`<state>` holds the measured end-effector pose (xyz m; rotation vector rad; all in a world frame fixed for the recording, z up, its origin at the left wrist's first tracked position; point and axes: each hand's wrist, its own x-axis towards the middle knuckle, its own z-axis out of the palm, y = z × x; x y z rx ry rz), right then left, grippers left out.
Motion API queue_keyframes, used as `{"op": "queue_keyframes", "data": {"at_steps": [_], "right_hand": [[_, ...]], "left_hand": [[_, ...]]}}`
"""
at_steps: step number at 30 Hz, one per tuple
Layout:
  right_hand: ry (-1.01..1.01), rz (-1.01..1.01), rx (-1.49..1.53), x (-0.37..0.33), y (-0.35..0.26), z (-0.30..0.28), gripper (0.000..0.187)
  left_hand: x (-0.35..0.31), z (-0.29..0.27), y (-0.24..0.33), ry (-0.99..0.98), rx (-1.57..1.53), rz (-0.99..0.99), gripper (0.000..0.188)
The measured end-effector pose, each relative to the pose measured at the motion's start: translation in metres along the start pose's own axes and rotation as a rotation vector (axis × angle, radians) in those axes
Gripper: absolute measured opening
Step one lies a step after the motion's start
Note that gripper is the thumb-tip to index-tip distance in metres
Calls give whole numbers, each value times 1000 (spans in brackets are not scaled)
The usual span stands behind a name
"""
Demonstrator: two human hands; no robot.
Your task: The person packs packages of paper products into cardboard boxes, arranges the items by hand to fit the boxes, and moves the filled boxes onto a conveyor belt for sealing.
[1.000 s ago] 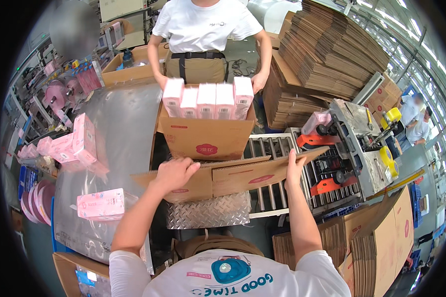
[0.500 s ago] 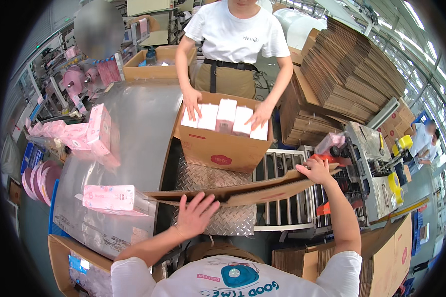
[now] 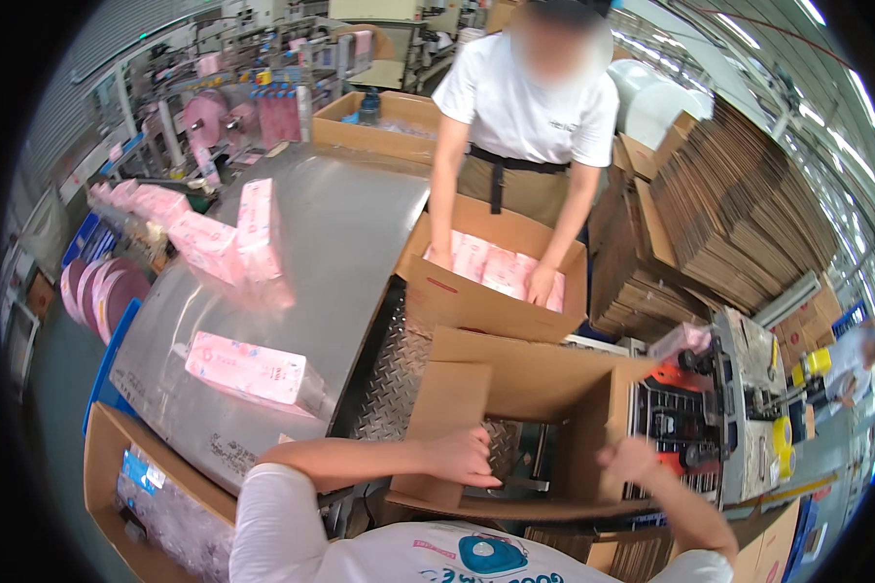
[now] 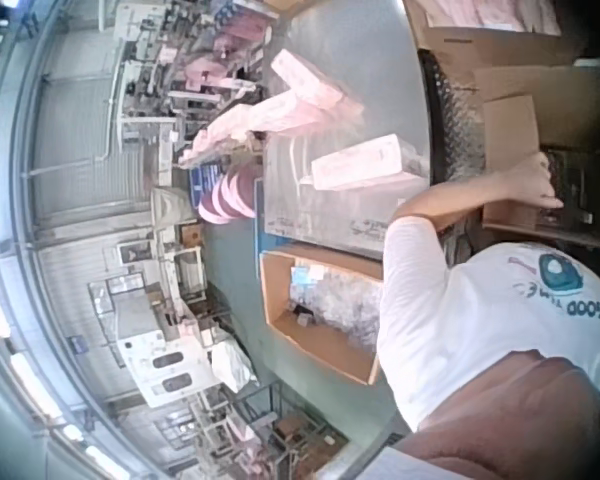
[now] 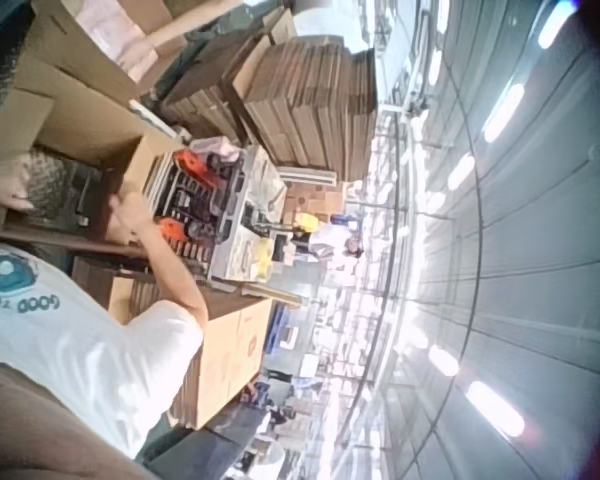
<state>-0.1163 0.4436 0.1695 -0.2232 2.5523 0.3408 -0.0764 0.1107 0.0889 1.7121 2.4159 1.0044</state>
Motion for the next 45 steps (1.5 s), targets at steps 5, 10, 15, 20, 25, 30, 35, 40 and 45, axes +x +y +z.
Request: {"op": "queue_keyframes", "data": {"at_steps": [5,10,15,20,25,30,35,40,45], "right_hand": [[-651,-478,617,-4,16,100,61],[-280,-731,491,-44,-1,41,68],[691,-115,386,34,-17,70,74],[986,177,1790,123,57,184,68],[147,446,1327,150,28,232,71],[-31,454,2135,113,-17,249,71],[56,-118,2055,-50,83,52,48],[-78,-397,1184,-47,-17,-25,50],[192,-935,851,4,-150,37,76]], "left_hand": [[1,90,-63,-205,38,-277,31],[59,-37,-66,558,697,-207,48],[66,-58,-93,295,526,-721,61],[-27,25,-49,40,546,-643,78],[-123,-7,-103,245,489,-909,64],[-178,-3,-123,422,202,-1170,58],[-116,75,-143,737,-1162,-875,64],[-78,83,-109,549,-1308,-936,74],[-29,26,-26,421,-477,-745,62]]}}
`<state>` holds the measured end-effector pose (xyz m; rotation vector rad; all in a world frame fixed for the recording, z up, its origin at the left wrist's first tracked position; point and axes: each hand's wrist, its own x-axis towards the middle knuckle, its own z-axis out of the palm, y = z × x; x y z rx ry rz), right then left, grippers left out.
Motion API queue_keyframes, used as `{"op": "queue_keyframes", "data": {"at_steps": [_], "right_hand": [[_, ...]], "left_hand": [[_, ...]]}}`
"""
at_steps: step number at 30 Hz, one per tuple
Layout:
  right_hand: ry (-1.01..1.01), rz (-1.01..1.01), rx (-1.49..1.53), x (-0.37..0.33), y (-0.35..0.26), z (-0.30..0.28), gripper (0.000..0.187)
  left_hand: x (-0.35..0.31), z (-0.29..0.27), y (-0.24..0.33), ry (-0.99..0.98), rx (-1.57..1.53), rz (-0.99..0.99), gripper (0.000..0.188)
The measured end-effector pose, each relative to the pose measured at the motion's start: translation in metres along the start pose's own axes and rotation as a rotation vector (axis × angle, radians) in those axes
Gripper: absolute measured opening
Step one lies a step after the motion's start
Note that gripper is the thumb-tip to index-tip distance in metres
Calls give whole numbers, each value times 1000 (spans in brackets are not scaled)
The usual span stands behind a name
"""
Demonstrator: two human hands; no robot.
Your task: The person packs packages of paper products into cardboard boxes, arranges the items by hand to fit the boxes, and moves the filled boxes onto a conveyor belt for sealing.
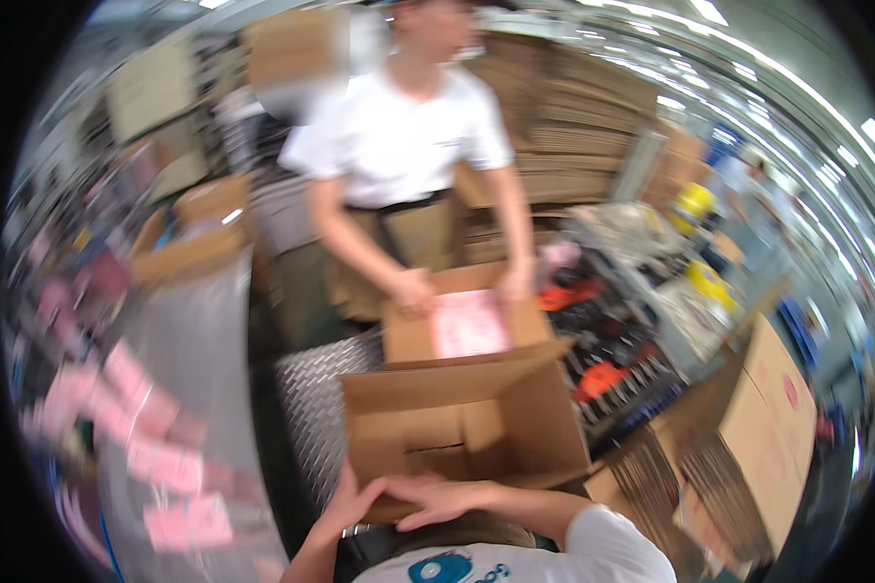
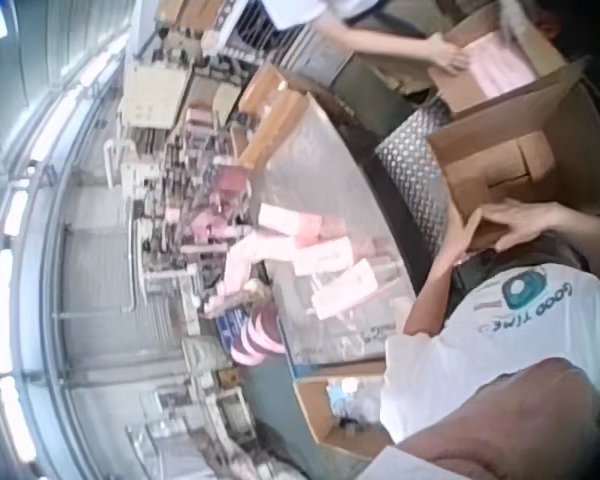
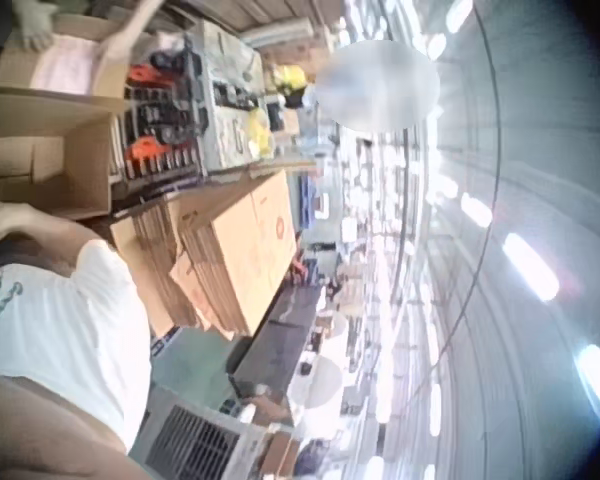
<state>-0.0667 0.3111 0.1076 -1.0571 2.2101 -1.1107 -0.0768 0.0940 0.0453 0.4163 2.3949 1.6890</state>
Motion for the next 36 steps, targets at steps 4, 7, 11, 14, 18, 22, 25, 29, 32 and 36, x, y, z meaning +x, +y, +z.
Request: {"op": "queue_keyframes", "data": {"at_steps": [4,7,11,14,18,22,25,29,32,36], "right_hand": [[659,730,-878,-110,45,-62,87],[1010,881,-250,-204,142,-72,71],[827,854,929,-182,208,-71,45],[564,850,783,-96,181,-52,48],[472,667,-45,-22,146,-30,55],[714,146,-705,40,73,-65,53],[268,75,-78,148,19,-37,46],[-16,-424,-237,322,-104,71,58],[22,-378,-566,411,-123,119,83],[-348,10,-347,447,-142,146,97]], "left_hand": [[-32,-27,-120,34,-147,-545,44],[-73,-73,-149,218,-492,-649,49],[-94,-13,-200,856,-3,-1019,99],[-115,15,-217,1561,-864,-1023,81],[-182,30,-156,380,-1142,-800,65],[-198,-91,-14,-31,-366,-531,45],[-192,-212,39,189,310,-226,56],[-194,-286,8,18,1117,-290,88],[-199,-319,-4,-83,1107,-408,95],[-278,-374,-29,346,728,-869,75]]}}
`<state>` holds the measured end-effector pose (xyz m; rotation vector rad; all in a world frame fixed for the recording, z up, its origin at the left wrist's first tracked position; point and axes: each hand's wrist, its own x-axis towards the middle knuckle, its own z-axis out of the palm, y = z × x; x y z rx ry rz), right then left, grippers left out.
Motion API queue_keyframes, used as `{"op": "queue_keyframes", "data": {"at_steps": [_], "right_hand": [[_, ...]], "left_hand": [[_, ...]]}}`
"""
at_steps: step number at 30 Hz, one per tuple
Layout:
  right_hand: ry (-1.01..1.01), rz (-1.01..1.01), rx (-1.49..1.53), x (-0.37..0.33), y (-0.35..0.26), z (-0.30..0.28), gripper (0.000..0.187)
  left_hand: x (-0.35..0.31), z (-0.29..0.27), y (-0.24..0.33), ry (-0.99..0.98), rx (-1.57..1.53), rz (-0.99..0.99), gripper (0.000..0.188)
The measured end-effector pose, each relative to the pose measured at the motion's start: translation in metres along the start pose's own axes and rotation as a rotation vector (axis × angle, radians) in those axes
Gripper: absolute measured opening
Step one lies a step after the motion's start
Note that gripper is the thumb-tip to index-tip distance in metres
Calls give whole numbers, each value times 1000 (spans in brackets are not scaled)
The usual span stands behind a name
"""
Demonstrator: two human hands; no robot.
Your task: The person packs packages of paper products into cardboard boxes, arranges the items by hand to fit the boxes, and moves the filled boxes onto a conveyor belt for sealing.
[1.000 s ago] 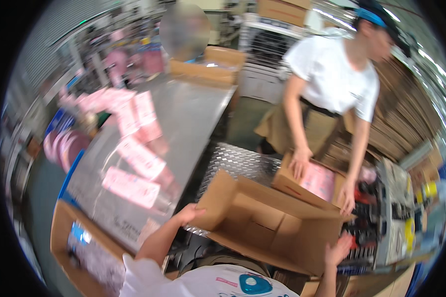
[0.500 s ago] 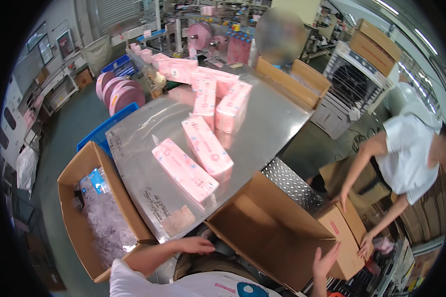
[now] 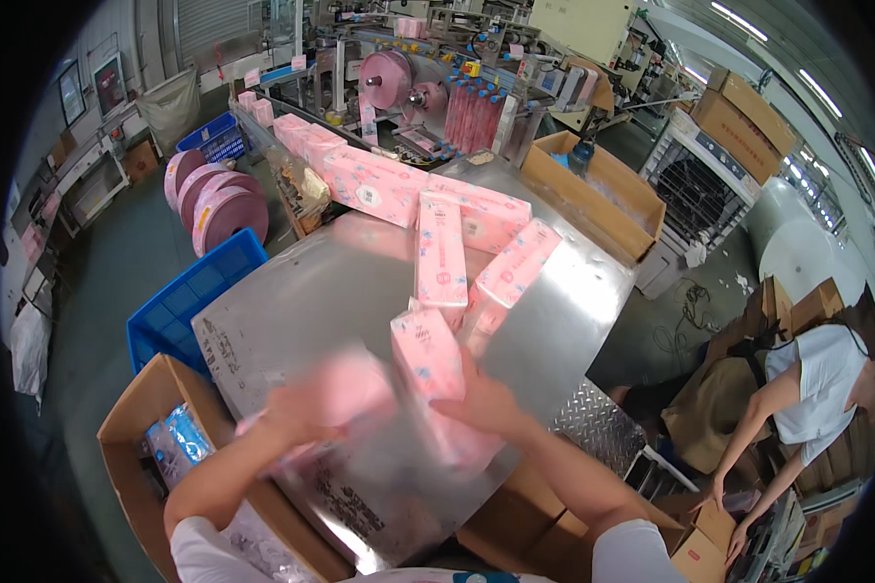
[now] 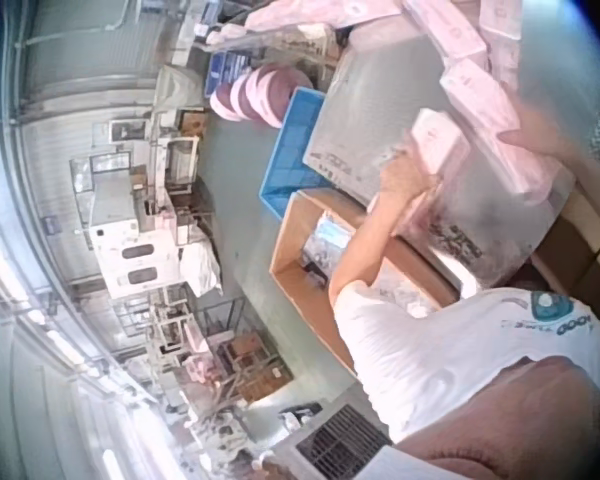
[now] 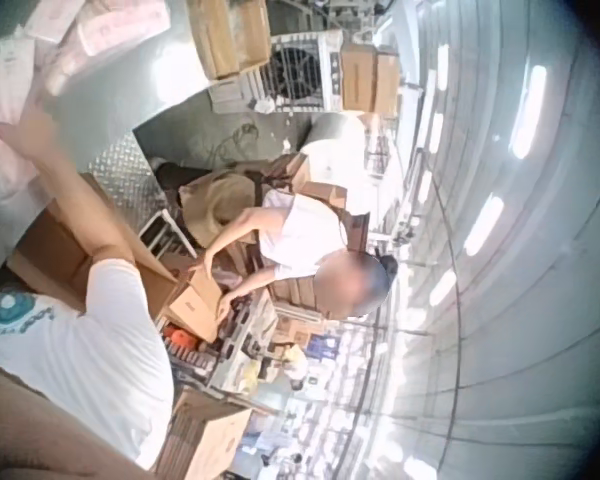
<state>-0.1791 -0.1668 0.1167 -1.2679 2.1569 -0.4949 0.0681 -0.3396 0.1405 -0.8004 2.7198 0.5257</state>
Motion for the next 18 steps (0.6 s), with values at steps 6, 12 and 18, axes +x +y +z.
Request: {"op": "queue_keyframes", "data": {"at_steps": [6,12,18], "right_hand": [[-343,-135,261,47,-45,47,59],[694,-193,-115,146,14,-102,55],[459,375,-312,207,84,-109,77]], "left_hand": [[28,-25,-52,2,61,-171,64],[146,-127,-65,382,-99,147,66],[361,-117,-30,517,105,3,94]]}}
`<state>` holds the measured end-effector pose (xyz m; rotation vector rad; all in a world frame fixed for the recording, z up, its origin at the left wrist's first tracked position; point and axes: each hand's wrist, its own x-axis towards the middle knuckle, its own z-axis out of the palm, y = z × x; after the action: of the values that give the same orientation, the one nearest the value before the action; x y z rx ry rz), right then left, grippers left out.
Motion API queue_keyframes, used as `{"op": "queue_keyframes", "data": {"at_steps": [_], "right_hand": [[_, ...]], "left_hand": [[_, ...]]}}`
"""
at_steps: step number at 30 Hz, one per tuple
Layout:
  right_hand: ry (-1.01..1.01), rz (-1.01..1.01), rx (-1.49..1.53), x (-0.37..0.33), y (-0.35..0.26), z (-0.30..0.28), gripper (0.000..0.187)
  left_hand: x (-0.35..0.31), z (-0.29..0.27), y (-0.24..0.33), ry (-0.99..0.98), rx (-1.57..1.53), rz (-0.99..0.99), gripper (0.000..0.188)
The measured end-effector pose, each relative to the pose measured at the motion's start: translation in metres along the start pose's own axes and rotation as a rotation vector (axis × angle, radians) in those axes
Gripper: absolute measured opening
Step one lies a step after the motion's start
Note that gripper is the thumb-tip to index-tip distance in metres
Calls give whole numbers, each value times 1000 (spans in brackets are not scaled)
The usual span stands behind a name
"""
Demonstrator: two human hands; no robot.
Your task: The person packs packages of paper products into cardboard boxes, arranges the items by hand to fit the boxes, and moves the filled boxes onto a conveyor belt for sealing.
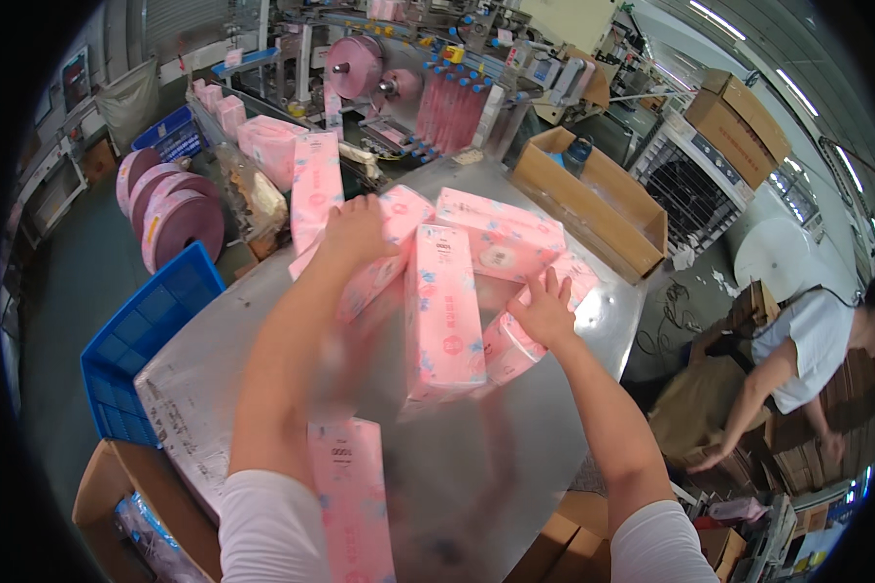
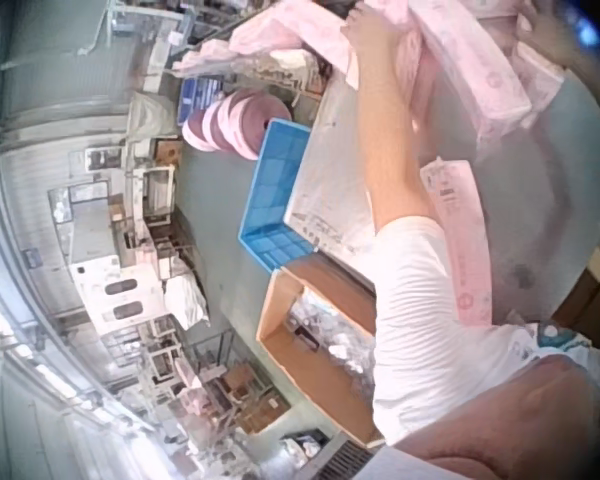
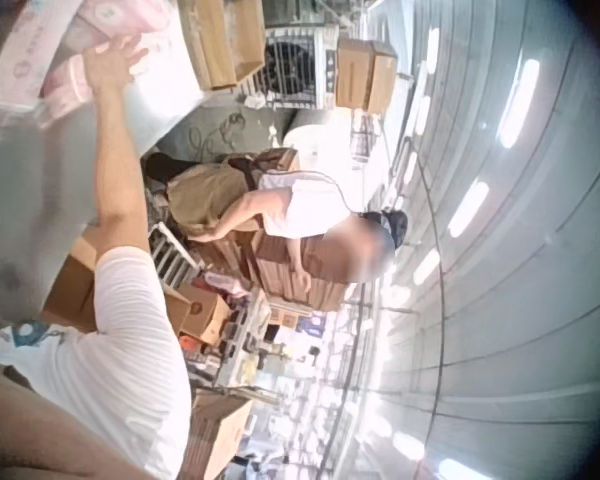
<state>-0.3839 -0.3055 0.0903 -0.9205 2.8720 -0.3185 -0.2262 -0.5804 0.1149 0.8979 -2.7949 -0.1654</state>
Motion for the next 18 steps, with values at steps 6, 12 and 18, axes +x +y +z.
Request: {"op": "queue_keyframes", "data": {"at_steps": [6,12,18], "right_hand": [[13,-97,-1,25,37,-4,80],[-16,-230,55,3,57,-9,82],[-61,-615,0,-62,61,-16,74]], "left_hand": [[-5,14,-5,-312,80,-20,81],[-104,-13,2,-559,79,426,63],[-162,-44,119,-276,213,1262,53]]}}
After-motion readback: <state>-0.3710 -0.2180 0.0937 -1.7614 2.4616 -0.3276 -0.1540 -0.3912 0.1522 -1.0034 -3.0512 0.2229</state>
